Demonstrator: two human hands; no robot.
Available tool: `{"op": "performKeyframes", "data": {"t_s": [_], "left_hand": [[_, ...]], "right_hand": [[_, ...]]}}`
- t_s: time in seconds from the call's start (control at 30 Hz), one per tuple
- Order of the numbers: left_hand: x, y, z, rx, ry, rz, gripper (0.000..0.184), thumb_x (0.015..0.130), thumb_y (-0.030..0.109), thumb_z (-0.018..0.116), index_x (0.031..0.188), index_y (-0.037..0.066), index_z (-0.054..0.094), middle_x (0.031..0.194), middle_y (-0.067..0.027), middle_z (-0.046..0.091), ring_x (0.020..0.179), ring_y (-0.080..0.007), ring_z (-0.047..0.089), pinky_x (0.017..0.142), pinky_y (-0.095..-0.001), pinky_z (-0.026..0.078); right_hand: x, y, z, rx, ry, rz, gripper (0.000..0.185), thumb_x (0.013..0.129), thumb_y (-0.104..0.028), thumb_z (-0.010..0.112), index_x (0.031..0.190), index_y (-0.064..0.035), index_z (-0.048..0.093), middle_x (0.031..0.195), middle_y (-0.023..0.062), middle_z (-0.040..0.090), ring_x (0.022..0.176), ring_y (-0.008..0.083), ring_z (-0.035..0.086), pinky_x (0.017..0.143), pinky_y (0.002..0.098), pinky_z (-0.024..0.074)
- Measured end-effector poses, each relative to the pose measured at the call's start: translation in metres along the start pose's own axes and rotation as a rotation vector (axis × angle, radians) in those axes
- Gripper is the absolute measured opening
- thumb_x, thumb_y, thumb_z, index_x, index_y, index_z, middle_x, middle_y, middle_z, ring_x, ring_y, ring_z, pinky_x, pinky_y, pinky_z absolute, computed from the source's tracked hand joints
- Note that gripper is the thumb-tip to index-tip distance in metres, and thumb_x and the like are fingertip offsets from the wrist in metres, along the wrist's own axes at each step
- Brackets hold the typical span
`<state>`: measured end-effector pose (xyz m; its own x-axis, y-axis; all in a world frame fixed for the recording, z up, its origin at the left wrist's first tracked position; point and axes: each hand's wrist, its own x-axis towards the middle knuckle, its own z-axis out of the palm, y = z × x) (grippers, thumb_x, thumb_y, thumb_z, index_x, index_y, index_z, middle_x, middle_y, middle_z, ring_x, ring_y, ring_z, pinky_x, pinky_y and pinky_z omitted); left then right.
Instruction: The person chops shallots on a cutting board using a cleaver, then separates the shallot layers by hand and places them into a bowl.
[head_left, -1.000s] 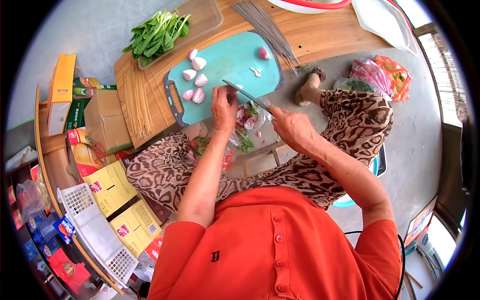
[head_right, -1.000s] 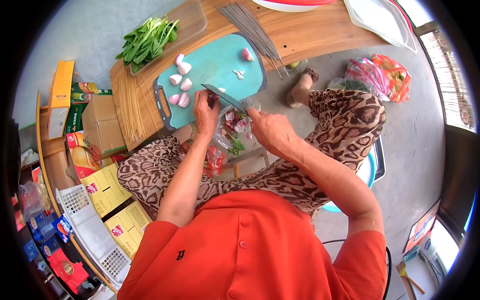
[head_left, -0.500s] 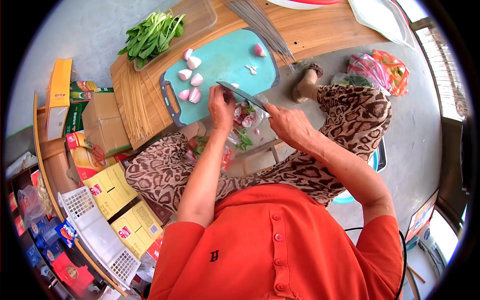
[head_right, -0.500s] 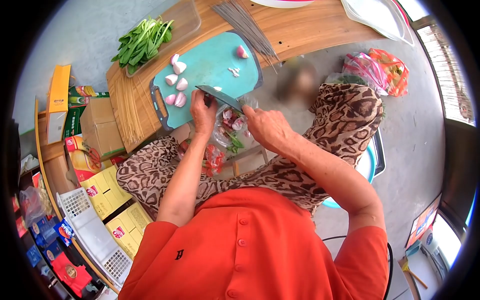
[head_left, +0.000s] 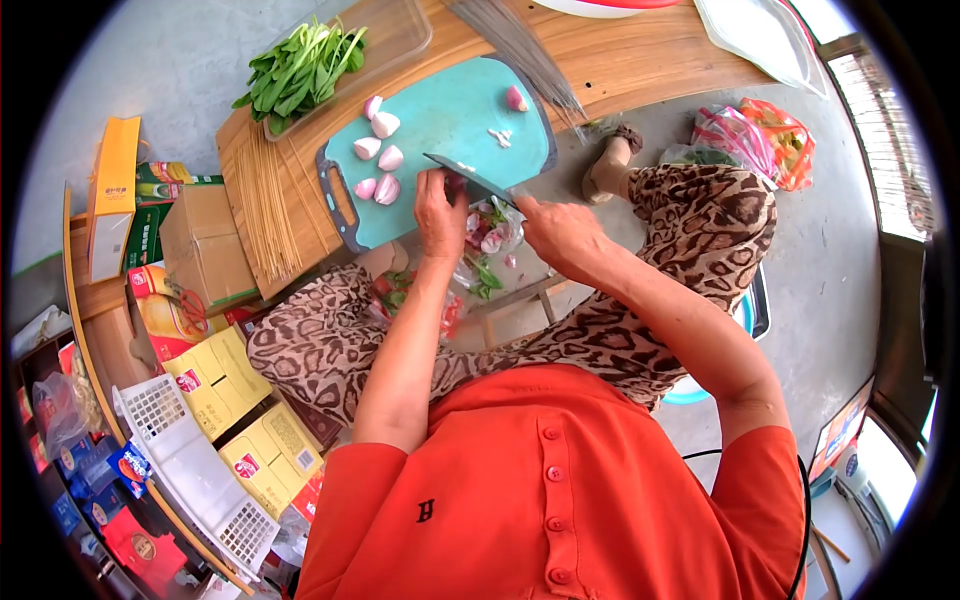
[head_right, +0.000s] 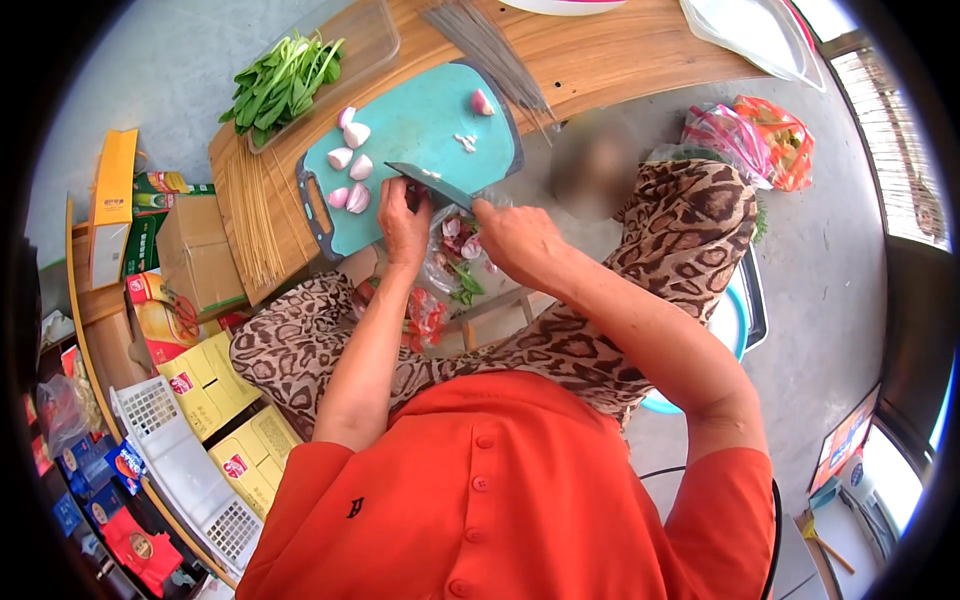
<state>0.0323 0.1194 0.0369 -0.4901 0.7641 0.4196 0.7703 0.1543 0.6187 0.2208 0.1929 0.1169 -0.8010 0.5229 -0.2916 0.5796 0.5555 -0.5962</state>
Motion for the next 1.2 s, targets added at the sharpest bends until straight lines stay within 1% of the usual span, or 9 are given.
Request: {"op": "performKeyframes", "data": {"t_s": [0.13,0.2,0.43,0.57,0.73,0.87,0.93,1.07,1.2], "left_hand": [[0.001,0.003,-0.003,-0.021,-0.02,-0.017,0.021,0.075,-0.003,0.066,0.092,0.0,0.054,0.088,-0.0144,0.056,0.079,-0.0333,0.058,0.068,-0.04,0.047],[0.002,0.008,-0.005,-0.025,-0.059,-0.042,0.026,0.072,-0.006,0.062,0.096,0.0,0.053,0.098,-0.0191,0.053,0.092,-0.0414,0.053,0.078,-0.0475,0.044],[0.047,-0.006,-0.025,0.327,0.084,0.151,0.025,0.074,-0.004,0.061,0.097,0.005,0.058,0.098,-0.0113,0.055,0.093,-0.0336,0.056,0.08,-0.0434,0.046],[0.082,-0.003,-0.007,0.258,0.043,0.17,0.025,0.076,-0.003,0.061,0.099,0.006,0.06,0.099,-0.0112,0.057,0.094,-0.0334,0.057,0.081,-0.0433,0.046],[0.116,0.019,0.05,-0.07,-0.266,-0.123,0.025,0.082,0.007,0.064,0.106,0.006,0.063,0.101,-0.0151,0.06,0.095,-0.0356,0.059,0.081,-0.0442,0.047],[0.128,0.024,0.082,0.027,-0.312,-0.037,0.025,0.079,0.021,0.072,0.094,0.003,0.062,0.105,-0.0186,0.064,0.09,-0.035,0.064,0.078,-0.0406,0.051],[0.137,0.043,0.083,0.228,-0.473,-0.221,0.034,0.073,0.027,0.074,0.097,0.006,0.063,0.101,-0.0185,0.064,0.09,-0.0349,0.063,0.08,-0.0419,0.051],[0.137,0.055,0.08,0.194,-0.61,-0.35,0.026,0.076,0.018,0.066,0.101,0.013,0.065,0.107,-0.0149,0.057,0.099,-0.0342,0.061,0.084,-0.0414,0.051],[0.123,0.03,0.091,0.211,-0.466,-0.201,0.028,0.075,0.014,0.067,0.102,0.014,0.063,0.105,-0.0134,0.058,0.088,-0.0327,0.063,0.079,-0.0406,0.053]], "right_hand": [[0.01,-0.005,0.001,-0.056,0.004,0.005,0.019,0.089,-0.01,0.045,0.105,-0.002,0.051,0.071,0.0206,0.064,0.068,0.042,0.062,0.06,0.0508,0.0473],[0.009,-0.007,0.0,-0.076,0.005,0.021,0.02,0.088,-0.009,0.044,0.106,-0.002,0.051,0.071,0.0202,0.064,0.068,0.0418,0.062,0.06,0.0505,0.048],[0.005,-0.002,-0.011,0.003,0.052,0.023,0.03,0.09,-0.015,0.05,0.117,-0.0013,0.049,0.08,0.0242,0.065,0.078,0.0425,0.063,0.068,0.0512,0.0481],[0.0,0.004,-0.024,0.157,0.272,-0.006,0.028,0.091,-0.017,0.049,0.115,-0.0013,0.051,0.085,0.0253,0.064,0.081,0.0447,0.061,0.071,0.0512,0.0479],[-0.003,0.011,-0.042,0.304,0.38,0.019,0.032,0.094,-0.017,0.05,0.123,-0.0032,0.048,0.089,0.0264,0.062,0.085,0.0454,0.059,0.07,0.0507,0.0464],[-0.001,0.02,-0.048,0.341,0.434,0.022,0.024,0.094,-0.016,0.049,0.113,-0.002,0.048,0.085,0.0256,0.061,0.083,0.0456,0.058,0.07,0.0499,0.0448],[0.0,0.024,-0.05,0.319,0.442,0.026,0.026,0.093,-0.016,0.05,0.114,-0.0008,0.049,0.086,0.0263,0.062,0.082,0.0448,0.059,0.069,0.0492,0.0467],[-0.002,0.026,-0.054,0.344,0.428,0.047,0.022,0.094,-0.017,0.048,0.11,-0.0017,0.047,0.084,0.026,0.06,0.084,0.0458,0.057,0.072,0.0503,0.0437],[-0.002,0.028,-0.055,0.33,0.387,0.081,0.025,0.095,-0.018,0.048,0.113,-0.002,0.047,0.085,0.0264,0.06,0.085,0.0458,0.057,0.073,0.0501,0.0438]]}}
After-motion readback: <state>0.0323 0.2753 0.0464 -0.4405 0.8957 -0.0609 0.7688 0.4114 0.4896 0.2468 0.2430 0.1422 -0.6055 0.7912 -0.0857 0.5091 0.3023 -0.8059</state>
